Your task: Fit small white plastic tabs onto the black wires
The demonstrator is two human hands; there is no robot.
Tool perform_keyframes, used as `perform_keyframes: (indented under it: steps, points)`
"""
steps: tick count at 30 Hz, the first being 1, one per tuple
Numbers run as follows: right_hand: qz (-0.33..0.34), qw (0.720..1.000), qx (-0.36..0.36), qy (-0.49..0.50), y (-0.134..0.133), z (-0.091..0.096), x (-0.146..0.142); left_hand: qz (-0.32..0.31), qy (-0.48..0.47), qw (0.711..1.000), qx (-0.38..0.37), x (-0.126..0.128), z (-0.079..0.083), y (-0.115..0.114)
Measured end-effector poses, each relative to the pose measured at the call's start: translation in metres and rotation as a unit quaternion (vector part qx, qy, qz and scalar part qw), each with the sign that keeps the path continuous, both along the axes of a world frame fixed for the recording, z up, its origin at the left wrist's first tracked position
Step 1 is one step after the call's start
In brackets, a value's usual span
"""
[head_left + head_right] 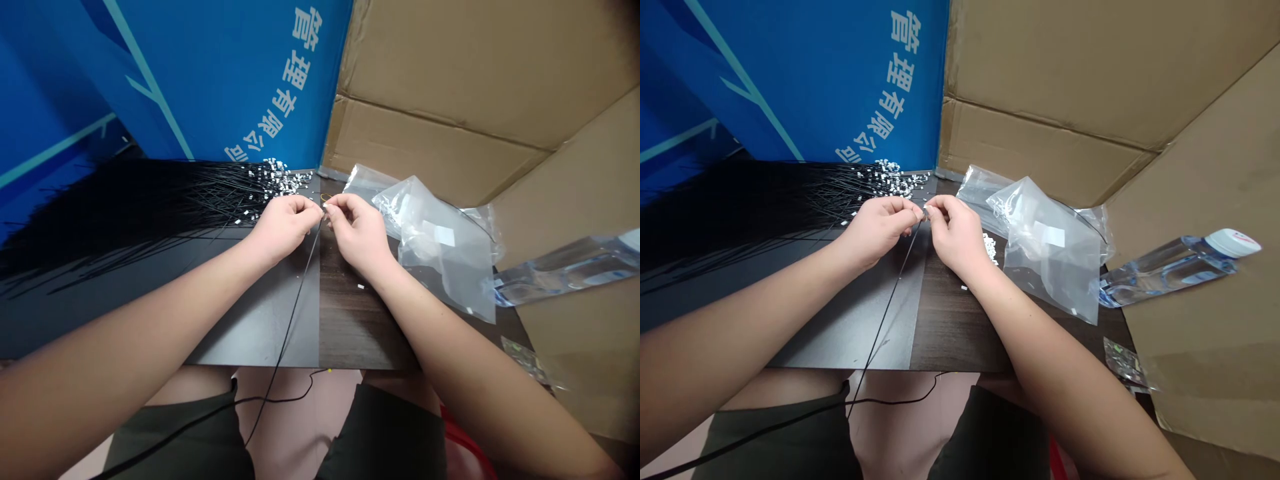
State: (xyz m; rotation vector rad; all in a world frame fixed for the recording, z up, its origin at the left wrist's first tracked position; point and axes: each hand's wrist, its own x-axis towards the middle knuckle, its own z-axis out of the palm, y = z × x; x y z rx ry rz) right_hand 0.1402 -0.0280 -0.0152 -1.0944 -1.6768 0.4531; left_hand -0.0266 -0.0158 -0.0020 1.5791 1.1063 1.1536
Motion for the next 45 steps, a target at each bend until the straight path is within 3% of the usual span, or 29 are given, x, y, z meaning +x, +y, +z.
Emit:
perform_keyframes:
  steps: [45]
  points:
    - [0.020,0.999,-0.021,0.043,-0.0023,-0.0016,-0.0043,-0.009,0.002,1.000,0.027,0.0002,0.0012,-0.0008]
